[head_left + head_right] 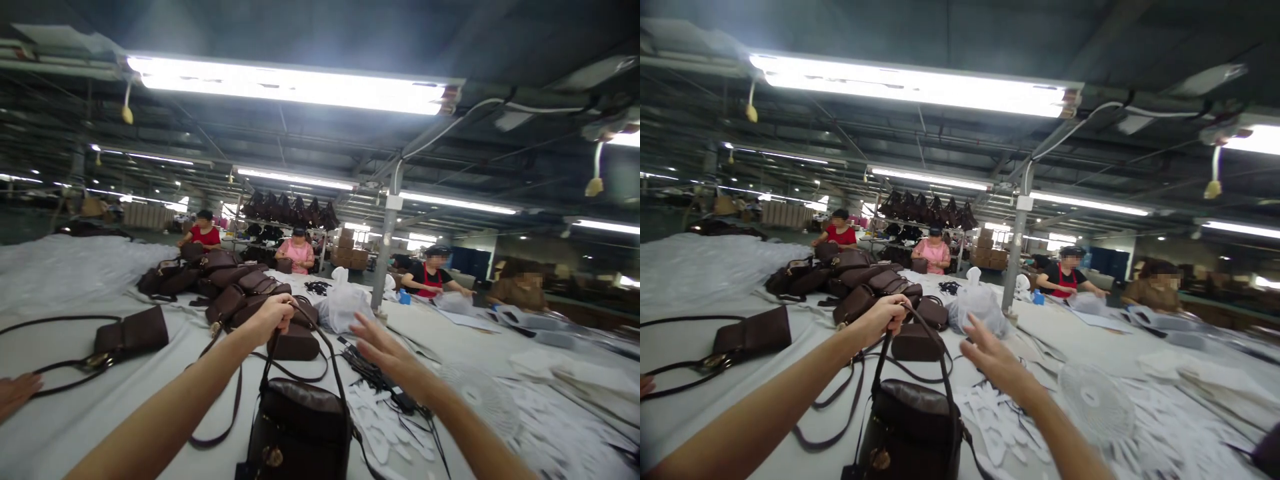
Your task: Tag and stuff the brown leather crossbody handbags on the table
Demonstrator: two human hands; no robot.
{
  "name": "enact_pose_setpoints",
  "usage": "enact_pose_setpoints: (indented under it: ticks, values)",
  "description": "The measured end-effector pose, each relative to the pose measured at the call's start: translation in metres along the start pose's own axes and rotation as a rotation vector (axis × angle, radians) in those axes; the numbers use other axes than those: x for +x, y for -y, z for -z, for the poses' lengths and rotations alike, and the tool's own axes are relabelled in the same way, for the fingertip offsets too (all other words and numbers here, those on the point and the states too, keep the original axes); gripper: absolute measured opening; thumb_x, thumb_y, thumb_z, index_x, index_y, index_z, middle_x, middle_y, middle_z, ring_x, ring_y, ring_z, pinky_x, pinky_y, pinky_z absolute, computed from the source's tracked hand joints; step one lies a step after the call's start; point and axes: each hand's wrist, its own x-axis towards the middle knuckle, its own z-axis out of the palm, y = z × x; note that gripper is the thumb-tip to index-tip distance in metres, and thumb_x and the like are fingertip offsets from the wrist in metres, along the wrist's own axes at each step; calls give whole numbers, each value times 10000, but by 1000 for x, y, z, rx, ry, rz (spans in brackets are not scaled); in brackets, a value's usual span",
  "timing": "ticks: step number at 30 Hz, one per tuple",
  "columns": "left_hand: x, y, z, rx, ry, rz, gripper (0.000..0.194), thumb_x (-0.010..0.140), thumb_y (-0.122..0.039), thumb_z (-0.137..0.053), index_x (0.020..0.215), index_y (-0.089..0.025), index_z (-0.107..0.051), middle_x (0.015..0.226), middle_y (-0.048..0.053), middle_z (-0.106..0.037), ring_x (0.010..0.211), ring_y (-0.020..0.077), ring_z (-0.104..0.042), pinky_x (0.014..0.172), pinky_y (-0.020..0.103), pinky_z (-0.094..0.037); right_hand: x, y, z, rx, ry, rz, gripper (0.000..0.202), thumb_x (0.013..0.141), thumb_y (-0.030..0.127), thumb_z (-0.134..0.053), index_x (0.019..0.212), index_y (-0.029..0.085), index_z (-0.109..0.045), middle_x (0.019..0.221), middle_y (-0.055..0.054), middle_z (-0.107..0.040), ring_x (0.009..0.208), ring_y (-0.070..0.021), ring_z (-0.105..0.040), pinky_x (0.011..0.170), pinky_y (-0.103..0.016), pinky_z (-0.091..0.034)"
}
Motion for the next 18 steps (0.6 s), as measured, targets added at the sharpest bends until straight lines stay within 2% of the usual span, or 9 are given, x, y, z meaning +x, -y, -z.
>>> enact_pose_setpoints:
  ticks: [2,3,5,7,9,12,14,15,18]
  values:
    - [-1,-2,-4,20,21,-33,166,573,-102,-553,723,-174,-545,442,-114,-375,352,46,-286,392,187,-292,26,17,-44,177,128,3,627,756,654,-621,1202,215,-581,965,-69,-680,970,-243,-608,855,-373,-436]
    - [-3,-4,-2,29,28,-51,159,591,-118,-569,738,-177,-552,438,-112,-391,362,54,-316,411,192,-316,37,23,-59,262,204,-21,614,736,687,-614,1101,193,-602,832,-44,-661,835,-211,-617,780,-357,-461]
    - [-8,-6,7,53,50,-79,137,629,-151,-620,756,-174,-574,437,-95,-452,399,72,-402,469,204,-374,54,30,-76,423,298,-72,558,690,702,-639,888,184,-578,616,39,-534,554,-120,-515,567,-283,-445]
    - [-17,-3,19,83,91,-74,126,642,-177,-699,713,-152,-598,454,-55,-530,444,91,-479,524,220,-412,63,32,-77,514,314,-89,527,665,678,-675,787,189,-523,542,93,-415,429,-54,-356,417,-202,-314]
    - [-27,5,27,95,130,-57,177,661,-230,-759,666,-133,-610,540,7,-623,527,118,-559,586,237,-449,68,31,-72,523,310,-97,522,661,662,-691,779,185,-514,530,105,-391,401,-30,-284,369,-174,-202]
    - [-33,23,34,-258,153,-54,254,787,-375,-705,760,-135,-625,810,85,-708,755,184,-658,726,302,-504,60,25,-75,479,359,-185,560,634,692,-692,780,179,-520,515,102,-410,386,-24,-280,357,-166,-197]
    - [-28,33,42,-639,68,-77,268,885,-397,-600,788,-147,-590,852,80,-693,781,183,-671,737,322,-522,43,13,-82,445,398,-263,580,626,723,-675,775,186,-514,507,100,-417,376,-27,-294,361,-168,-241]
    - [-24,36,50,-777,-6,-95,276,918,-374,-559,755,-151,-554,779,54,-669,701,151,-661,687,292,-525,32,5,-83,417,417,-300,585,634,741,-653,772,191,-511,503,98,-417,371,-31,-301,364,-172,-254]
    - [-13,40,83,-871,-229,-139,363,954,-296,-514,637,-174,-386,501,-78,-446,370,23,-433,441,142,-394,-2,-28,-62,270,423,-360,587,660,771,-600,721,198,-487,499,82,-413,379,-40,-323,377,-179,-242]
